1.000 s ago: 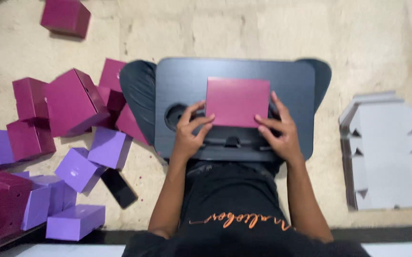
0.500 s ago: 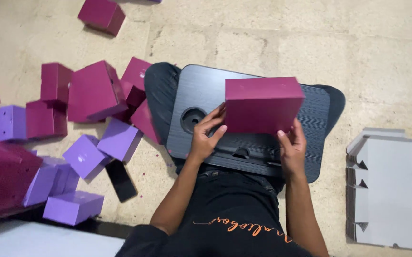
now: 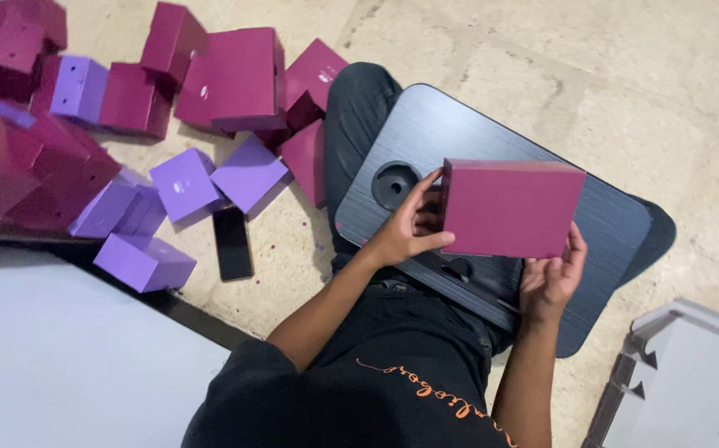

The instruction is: Folding cardboard templates into boxes on a lap desk while sitting on the floor

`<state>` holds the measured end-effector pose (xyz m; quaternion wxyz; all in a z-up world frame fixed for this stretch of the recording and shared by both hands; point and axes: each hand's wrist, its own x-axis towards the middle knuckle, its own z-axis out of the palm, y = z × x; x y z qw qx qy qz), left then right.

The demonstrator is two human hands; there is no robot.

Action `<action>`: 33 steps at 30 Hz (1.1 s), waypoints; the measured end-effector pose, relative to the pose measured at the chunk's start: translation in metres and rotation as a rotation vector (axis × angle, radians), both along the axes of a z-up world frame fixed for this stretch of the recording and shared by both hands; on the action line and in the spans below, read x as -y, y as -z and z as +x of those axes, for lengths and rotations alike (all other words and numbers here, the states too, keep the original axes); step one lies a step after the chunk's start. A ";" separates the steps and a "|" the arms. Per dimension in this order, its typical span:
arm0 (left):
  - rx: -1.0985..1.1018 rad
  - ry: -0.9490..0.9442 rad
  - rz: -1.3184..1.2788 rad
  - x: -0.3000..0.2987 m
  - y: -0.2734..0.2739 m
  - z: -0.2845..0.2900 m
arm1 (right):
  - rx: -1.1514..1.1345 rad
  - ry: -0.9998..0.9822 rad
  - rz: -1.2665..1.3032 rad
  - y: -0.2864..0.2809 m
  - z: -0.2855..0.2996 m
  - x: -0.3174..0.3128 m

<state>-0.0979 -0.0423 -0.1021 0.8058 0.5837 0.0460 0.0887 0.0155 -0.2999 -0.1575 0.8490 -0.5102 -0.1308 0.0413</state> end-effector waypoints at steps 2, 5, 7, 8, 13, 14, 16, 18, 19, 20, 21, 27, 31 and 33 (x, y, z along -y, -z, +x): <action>0.048 -0.073 -0.049 -0.008 0.000 0.007 | -0.028 -0.044 0.006 -0.008 -0.001 0.000; 0.139 -0.220 -0.158 -0.026 -0.008 0.013 | -0.058 -0.080 0.000 -0.016 -0.003 -0.001; 0.183 -0.303 -0.222 -0.043 -0.019 0.014 | -0.059 -0.082 -0.013 -0.016 -0.002 0.000; 0.220 -0.417 -0.311 -0.054 -0.025 0.012 | -0.062 -0.085 -0.014 -0.014 0.000 0.001; 0.418 -0.718 -0.515 -0.119 -0.004 0.026 | -0.103 -0.069 0.023 -0.009 0.003 0.003; 0.524 -0.769 -0.522 -0.135 0.016 0.032 | -0.107 -0.073 0.031 -0.008 0.004 0.004; 0.631 -0.816 -0.526 -0.143 0.017 0.035 | -0.111 -0.075 0.042 -0.008 0.003 0.005; 0.490 -0.851 -0.544 -0.130 -0.022 0.028 | -0.136 -0.074 0.047 -0.011 0.002 0.004; 0.489 -0.846 -0.545 -0.121 -0.013 0.031 | -0.135 -0.069 0.048 -0.013 0.002 0.003; 0.340 -0.847 -0.441 -0.112 -0.003 0.035 | -0.144 -0.068 0.041 -0.015 0.001 0.001; 0.190 -0.842 -0.339 -0.101 0.008 0.038 | -0.152 -0.064 0.030 -0.017 0.000 0.003; 0.066 -0.564 0.970 -0.044 -0.006 0.029 | -0.178 -0.133 0.124 -0.010 0.006 0.008; 0.017 -0.314 1.320 -0.026 -0.017 0.030 | -0.236 -0.178 0.223 -0.013 0.009 0.012; 0.000 -0.263 1.367 -0.028 -0.015 0.033 | -0.280 -0.219 0.268 -0.012 0.012 0.014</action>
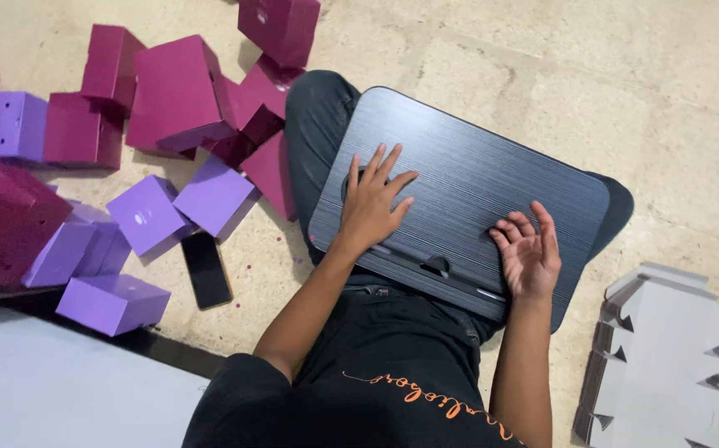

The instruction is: Folding cardboard templates into boxes on a lap desk while sitting on the floor

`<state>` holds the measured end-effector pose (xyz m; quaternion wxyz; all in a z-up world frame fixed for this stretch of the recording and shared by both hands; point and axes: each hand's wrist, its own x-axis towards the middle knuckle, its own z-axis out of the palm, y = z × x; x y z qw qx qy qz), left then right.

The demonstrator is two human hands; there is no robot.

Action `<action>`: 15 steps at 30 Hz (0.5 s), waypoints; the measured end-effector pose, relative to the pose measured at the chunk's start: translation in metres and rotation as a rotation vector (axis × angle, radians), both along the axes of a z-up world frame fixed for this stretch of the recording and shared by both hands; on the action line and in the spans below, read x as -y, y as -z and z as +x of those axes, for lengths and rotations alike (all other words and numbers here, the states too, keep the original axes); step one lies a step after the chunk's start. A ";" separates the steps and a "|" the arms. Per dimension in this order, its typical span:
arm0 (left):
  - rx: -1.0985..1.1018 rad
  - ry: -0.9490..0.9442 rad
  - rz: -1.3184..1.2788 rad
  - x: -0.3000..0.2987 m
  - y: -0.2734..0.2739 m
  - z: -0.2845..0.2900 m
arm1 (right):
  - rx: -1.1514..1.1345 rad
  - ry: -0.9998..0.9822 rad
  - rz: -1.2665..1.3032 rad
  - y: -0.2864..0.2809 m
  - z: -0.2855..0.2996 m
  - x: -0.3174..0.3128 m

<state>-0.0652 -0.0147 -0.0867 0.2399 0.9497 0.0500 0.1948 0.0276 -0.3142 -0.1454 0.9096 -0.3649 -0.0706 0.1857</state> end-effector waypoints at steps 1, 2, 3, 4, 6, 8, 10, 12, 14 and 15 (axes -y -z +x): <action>0.003 0.013 0.002 -0.001 -0.002 0.000 | 0.003 0.013 0.002 0.001 0.002 0.000; -0.023 0.014 0.003 -0.001 -0.004 -0.001 | -0.007 -0.017 0.015 0.002 0.003 0.001; -0.049 0.015 0.005 -0.002 -0.006 -0.001 | -0.017 -0.048 0.028 0.003 0.004 0.001; -0.046 0.029 0.007 -0.001 -0.006 -0.001 | -0.014 -0.035 0.030 0.001 0.003 0.000; -0.054 0.012 0.006 -0.001 -0.007 -0.001 | -0.027 -0.045 0.037 -0.002 0.001 -0.002; -0.059 0.020 -0.006 0.000 -0.009 -0.001 | -0.026 -0.045 0.048 0.000 0.003 -0.002; -0.064 0.022 -0.017 0.000 -0.012 -0.001 | -0.023 -0.050 0.060 0.002 0.003 -0.002; -0.090 0.010 -0.039 0.001 -0.015 -0.003 | -0.035 -0.065 0.078 0.002 0.003 -0.003; -0.093 0.012 -0.025 0.000 -0.012 -0.001 | -0.035 -0.068 0.080 0.002 0.004 -0.002; -0.100 0.008 -0.012 -0.001 -0.010 0.000 | -0.038 -0.077 0.081 0.002 0.005 -0.003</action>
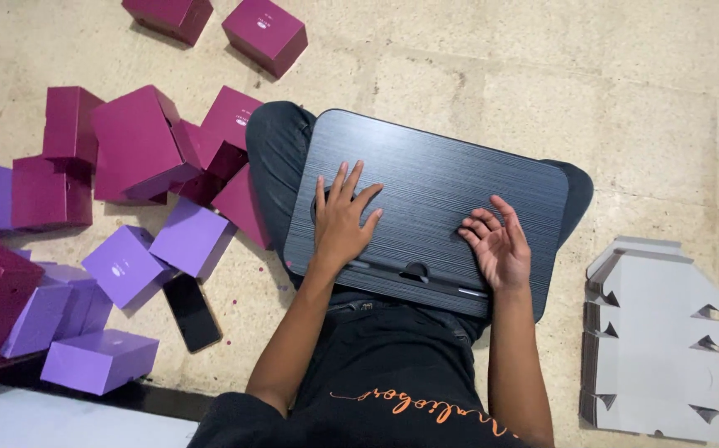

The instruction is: Folding cardboard templates into boxes on a lap desk while sitting on the floor

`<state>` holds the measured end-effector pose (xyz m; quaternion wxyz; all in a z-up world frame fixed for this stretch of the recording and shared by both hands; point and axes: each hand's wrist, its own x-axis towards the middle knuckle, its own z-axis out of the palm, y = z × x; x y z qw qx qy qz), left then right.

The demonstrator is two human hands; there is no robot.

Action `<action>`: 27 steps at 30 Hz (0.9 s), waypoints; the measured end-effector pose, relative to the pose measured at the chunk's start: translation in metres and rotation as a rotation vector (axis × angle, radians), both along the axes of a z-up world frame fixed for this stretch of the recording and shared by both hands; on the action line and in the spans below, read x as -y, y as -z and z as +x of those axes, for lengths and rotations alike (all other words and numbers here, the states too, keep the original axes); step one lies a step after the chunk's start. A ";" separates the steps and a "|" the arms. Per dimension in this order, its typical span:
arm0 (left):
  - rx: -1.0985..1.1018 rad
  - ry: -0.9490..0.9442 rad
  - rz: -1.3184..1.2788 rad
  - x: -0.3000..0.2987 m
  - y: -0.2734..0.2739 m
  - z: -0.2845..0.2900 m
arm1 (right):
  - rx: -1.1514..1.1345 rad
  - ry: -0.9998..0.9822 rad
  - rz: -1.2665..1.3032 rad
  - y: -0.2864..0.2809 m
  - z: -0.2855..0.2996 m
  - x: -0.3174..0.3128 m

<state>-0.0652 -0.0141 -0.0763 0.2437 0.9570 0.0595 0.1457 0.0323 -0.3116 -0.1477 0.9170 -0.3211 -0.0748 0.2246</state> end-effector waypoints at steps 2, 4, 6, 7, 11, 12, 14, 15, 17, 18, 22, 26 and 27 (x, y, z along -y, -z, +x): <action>-0.001 0.003 -0.004 0.000 0.001 0.000 | -0.001 0.003 0.005 0.005 0.002 0.001; -0.002 0.010 -0.009 0.000 0.001 0.000 | -0.001 0.009 0.010 0.008 0.002 0.002; -0.015 -0.001 -0.012 0.001 -0.002 0.000 | -0.005 -0.006 0.014 0.008 0.002 0.003; -0.013 0.017 -0.010 0.001 -0.007 -0.001 | -0.002 0.012 0.015 0.009 0.002 0.002; -0.057 0.029 -0.026 0.002 -0.019 -0.001 | 0.010 0.005 0.041 0.006 0.000 -0.002; -0.073 0.015 -0.017 0.002 -0.020 0.000 | 0.009 -0.015 0.045 0.004 -0.001 -0.003; -0.061 0.040 0.006 0.001 -0.013 -0.002 | 0.004 0.016 0.058 0.007 -0.004 -0.005; -0.040 0.021 0.026 0.000 -0.010 -0.001 | 0.008 0.004 0.069 0.008 -0.002 -0.006; -0.028 0.037 0.047 0.001 -0.006 0.000 | 0.003 0.029 0.073 0.009 -0.002 -0.006; -0.017 0.013 0.064 0.000 -0.004 -0.001 | -0.004 0.014 0.075 0.010 -0.002 -0.008; -0.005 0.032 0.101 -0.002 0.004 0.000 | -0.016 0.050 0.084 0.004 -0.004 -0.012; 0.017 0.031 0.091 -0.003 0.009 0.000 | -0.003 0.079 0.009 -0.016 -0.011 -0.011; 0.015 0.018 0.098 -0.005 0.010 -0.001 | 0.016 0.109 -0.043 -0.022 -0.013 -0.012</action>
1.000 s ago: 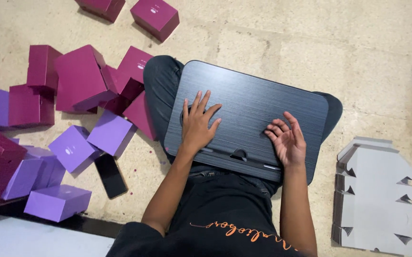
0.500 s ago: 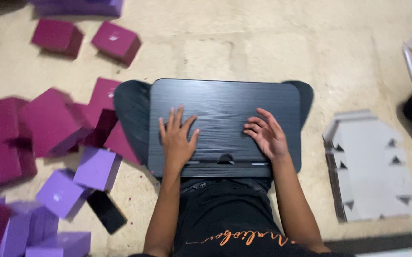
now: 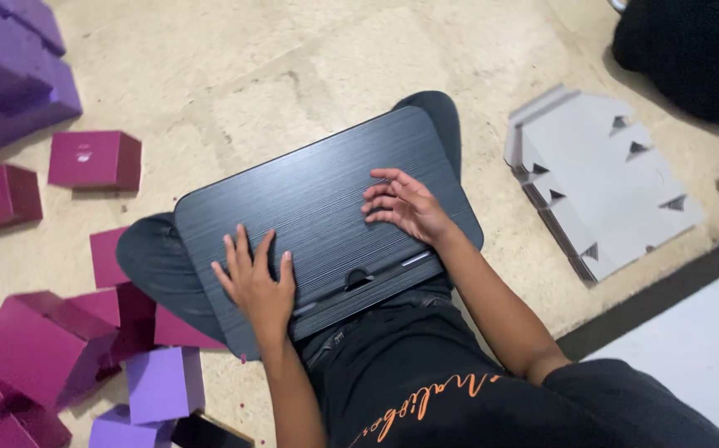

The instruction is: Folding cardboard templates into boxes on a lap desk while sitting on the floor

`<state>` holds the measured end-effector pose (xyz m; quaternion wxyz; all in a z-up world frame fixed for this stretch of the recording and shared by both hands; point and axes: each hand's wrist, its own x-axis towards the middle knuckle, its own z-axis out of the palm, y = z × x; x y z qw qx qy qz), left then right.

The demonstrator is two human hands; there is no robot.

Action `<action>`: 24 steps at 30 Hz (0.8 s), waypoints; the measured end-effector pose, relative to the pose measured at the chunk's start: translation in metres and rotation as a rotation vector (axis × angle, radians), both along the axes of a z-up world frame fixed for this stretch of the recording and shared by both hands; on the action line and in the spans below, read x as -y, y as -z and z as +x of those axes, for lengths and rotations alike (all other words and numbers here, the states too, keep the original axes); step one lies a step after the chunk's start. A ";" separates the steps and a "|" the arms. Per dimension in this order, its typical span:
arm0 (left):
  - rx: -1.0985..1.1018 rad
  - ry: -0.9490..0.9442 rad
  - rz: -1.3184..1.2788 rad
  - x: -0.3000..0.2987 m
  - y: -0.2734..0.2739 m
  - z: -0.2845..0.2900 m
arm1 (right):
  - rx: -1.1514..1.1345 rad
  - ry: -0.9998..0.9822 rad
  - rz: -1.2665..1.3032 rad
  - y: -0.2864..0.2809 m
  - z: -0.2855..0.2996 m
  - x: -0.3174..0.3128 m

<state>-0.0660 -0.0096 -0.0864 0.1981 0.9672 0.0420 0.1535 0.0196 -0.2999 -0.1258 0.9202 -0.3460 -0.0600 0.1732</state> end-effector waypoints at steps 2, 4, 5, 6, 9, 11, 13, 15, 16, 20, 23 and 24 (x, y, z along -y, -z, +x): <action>0.002 0.011 0.004 -0.003 0.008 0.002 | 0.088 0.186 -0.188 0.003 0.006 0.016; -0.003 0.024 0.008 -0.006 0.012 0.001 | 0.159 0.371 -0.382 0.004 0.010 0.042; -0.004 0.022 0.011 -0.007 0.011 -0.001 | 0.217 0.593 -0.731 0.003 0.013 0.060; 0.004 0.014 0.010 -0.007 0.010 0.001 | 0.277 0.806 -1.085 0.001 0.019 0.079; 0.038 0.024 -0.002 -0.003 0.002 0.001 | 0.157 1.041 -1.290 0.034 0.025 0.160; 0.035 0.023 -0.001 -0.005 0.007 0.001 | 0.090 1.120 -1.434 0.076 0.022 0.216; 0.035 0.016 -0.002 -0.003 0.008 0.002 | 0.027 1.195 -1.576 0.111 0.016 0.261; 0.025 0.001 -0.024 -0.001 0.004 0.001 | -0.379 0.823 -1.927 0.144 0.006 0.291; 0.026 0.001 -0.020 -0.001 0.003 0.001 | -0.379 0.822 -1.923 0.121 -0.003 0.274; 0.028 0.008 -0.022 0.000 0.001 0.001 | -0.608 0.579 -1.978 0.076 -0.032 0.222; 0.039 0.011 -0.024 0.000 0.001 0.000 | -0.611 0.549 -2.040 0.100 -0.040 0.214; 0.041 0.005 -0.031 0.001 0.002 0.000 | -0.596 0.576 -2.080 0.110 -0.039 0.217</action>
